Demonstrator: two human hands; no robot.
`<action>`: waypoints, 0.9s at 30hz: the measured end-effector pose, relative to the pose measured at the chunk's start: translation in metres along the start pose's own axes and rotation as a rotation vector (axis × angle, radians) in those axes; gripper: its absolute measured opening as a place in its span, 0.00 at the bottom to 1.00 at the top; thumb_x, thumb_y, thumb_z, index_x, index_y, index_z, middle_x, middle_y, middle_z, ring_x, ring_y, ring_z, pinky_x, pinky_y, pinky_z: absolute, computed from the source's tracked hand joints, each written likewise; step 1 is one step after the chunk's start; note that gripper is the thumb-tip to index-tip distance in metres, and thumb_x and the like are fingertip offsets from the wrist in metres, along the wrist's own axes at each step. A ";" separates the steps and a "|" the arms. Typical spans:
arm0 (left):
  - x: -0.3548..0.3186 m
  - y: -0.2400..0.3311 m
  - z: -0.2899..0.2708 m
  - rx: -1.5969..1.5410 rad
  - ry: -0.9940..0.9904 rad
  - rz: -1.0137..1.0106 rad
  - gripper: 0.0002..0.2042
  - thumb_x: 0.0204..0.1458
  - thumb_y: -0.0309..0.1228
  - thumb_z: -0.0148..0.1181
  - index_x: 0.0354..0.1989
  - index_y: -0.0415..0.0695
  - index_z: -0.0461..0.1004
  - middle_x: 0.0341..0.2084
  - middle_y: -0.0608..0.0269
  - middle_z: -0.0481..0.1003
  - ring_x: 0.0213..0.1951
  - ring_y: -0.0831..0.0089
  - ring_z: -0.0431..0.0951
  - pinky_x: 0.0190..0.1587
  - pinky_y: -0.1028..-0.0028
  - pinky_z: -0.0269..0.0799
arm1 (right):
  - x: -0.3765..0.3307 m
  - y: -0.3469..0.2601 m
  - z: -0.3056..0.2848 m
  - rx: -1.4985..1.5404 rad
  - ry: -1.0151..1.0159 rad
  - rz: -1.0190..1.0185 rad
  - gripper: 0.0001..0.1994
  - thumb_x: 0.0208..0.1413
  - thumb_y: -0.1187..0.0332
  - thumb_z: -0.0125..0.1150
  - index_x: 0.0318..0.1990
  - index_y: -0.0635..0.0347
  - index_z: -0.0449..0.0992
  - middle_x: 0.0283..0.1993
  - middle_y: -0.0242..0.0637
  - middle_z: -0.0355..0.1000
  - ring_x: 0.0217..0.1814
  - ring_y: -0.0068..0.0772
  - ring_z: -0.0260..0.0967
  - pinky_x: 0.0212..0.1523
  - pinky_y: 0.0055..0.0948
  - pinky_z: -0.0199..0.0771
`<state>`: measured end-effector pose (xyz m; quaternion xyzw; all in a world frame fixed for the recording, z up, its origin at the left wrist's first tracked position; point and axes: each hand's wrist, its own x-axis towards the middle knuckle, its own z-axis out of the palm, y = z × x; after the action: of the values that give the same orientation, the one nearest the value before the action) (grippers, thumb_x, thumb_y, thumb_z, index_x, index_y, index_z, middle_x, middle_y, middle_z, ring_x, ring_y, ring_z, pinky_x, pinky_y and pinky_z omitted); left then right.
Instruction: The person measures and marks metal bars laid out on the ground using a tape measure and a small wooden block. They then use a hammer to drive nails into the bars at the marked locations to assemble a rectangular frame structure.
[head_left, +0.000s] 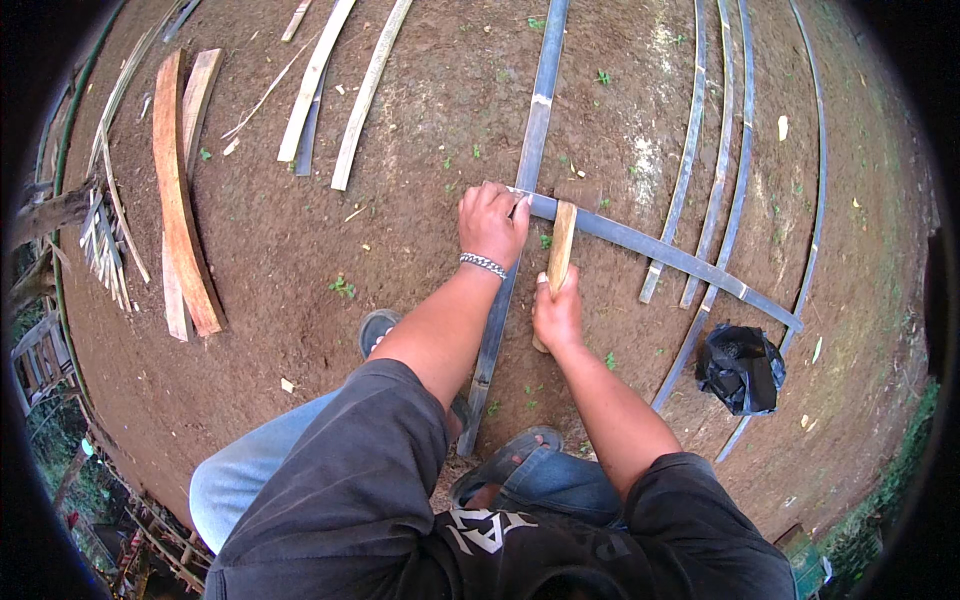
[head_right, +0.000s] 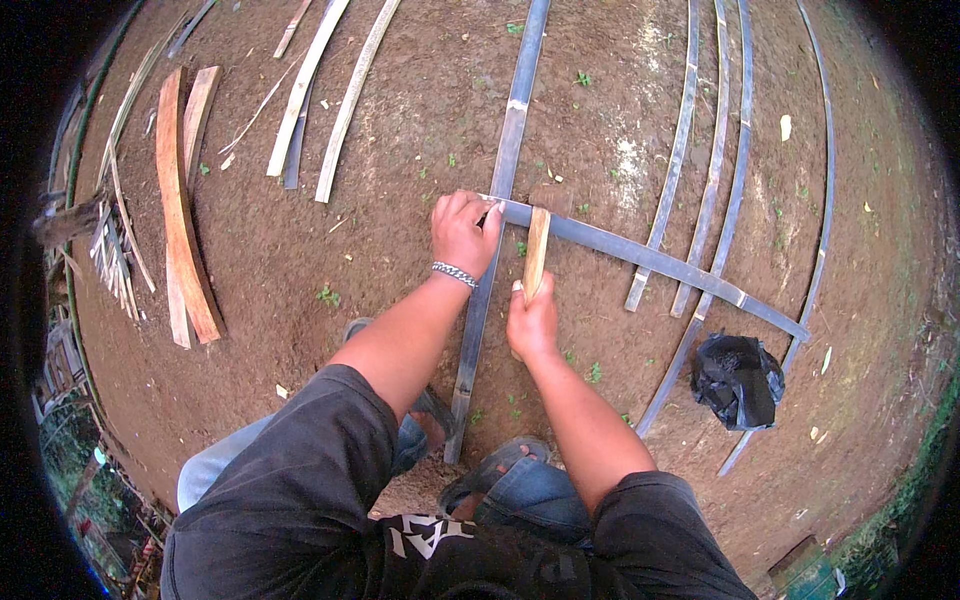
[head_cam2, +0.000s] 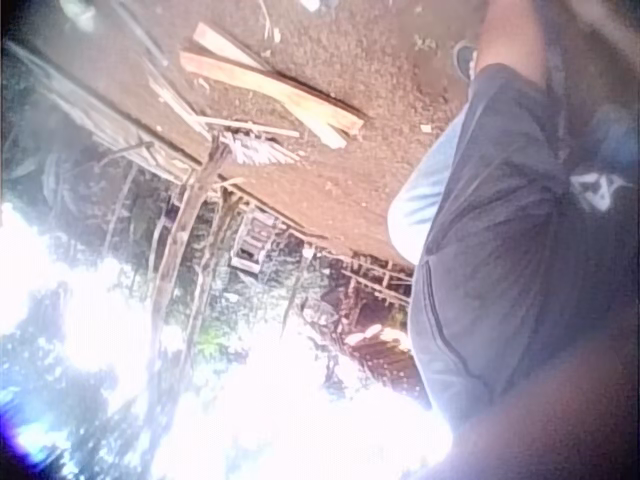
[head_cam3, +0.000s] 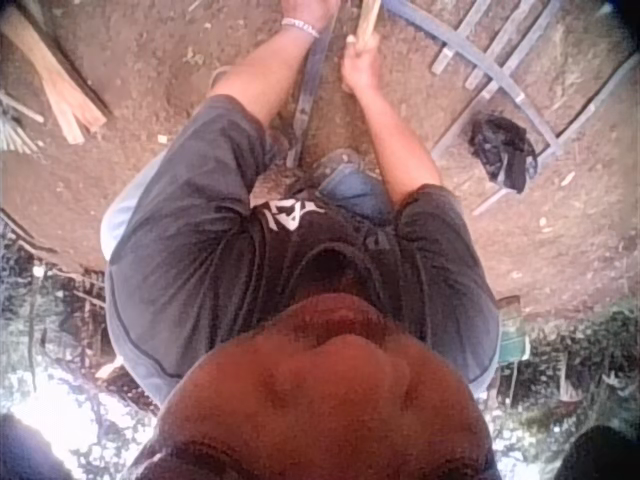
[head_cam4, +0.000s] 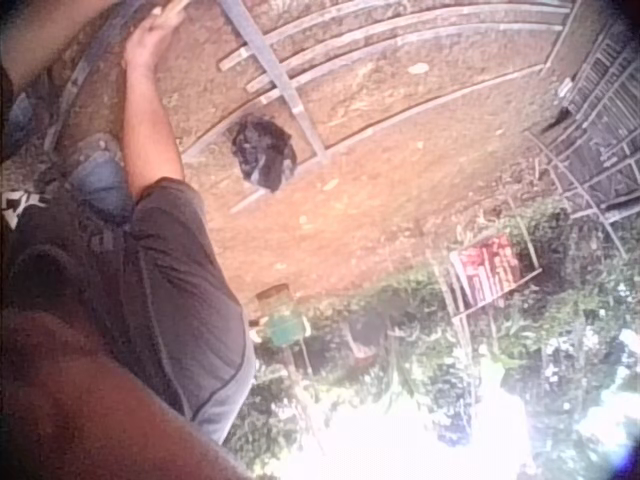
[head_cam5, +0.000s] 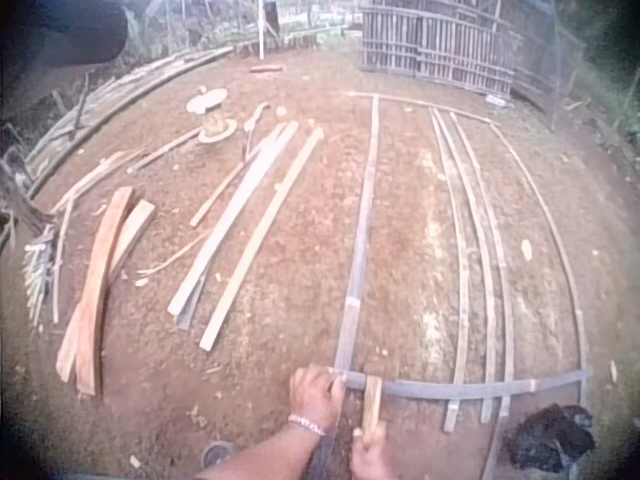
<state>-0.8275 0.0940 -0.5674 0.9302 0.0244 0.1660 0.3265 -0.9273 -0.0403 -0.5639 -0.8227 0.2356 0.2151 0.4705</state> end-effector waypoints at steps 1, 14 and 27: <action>0.001 0.000 -0.001 -0.012 -0.008 -0.002 0.05 0.45 0.31 0.67 0.26 0.45 0.79 0.31 0.61 0.75 0.38 0.59 0.73 0.44 0.62 0.68 | 0.000 -0.001 0.000 0.003 -0.002 0.007 0.21 0.63 0.61 0.52 0.58 0.60 0.58 0.43 0.61 0.72 0.47 0.66 0.71 0.46 0.52 0.70; 0.028 -0.026 -0.026 -0.140 -0.385 -0.570 0.12 0.51 0.37 0.65 0.37 0.40 0.81 0.30 0.53 0.82 0.33 0.63 0.82 0.40 0.67 0.75 | 0.001 0.004 -0.002 0.234 -0.071 0.091 0.16 0.64 0.64 0.53 0.54 0.58 0.59 0.33 0.45 0.71 0.26 0.38 0.72 0.28 0.38 0.74; 0.027 -0.028 -0.023 -0.172 -0.388 -0.626 0.15 0.50 0.40 0.66 0.37 0.40 0.81 0.30 0.52 0.82 0.33 0.63 0.83 0.40 0.68 0.76 | -0.062 -0.078 0.039 0.984 -0.158 0.179 0.07 0.68 0.65 0.44 0.45 0.53 0.55 0.29 0.36 0.64 0.20 0.27 0.64 0.18 0.29 0.69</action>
<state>-0.8082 0.1341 -0.5601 0.8610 0.2313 -0.1195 0.4370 -0.9357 0.0399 -0.4939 -0.4615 0.3424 0.1798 0.7984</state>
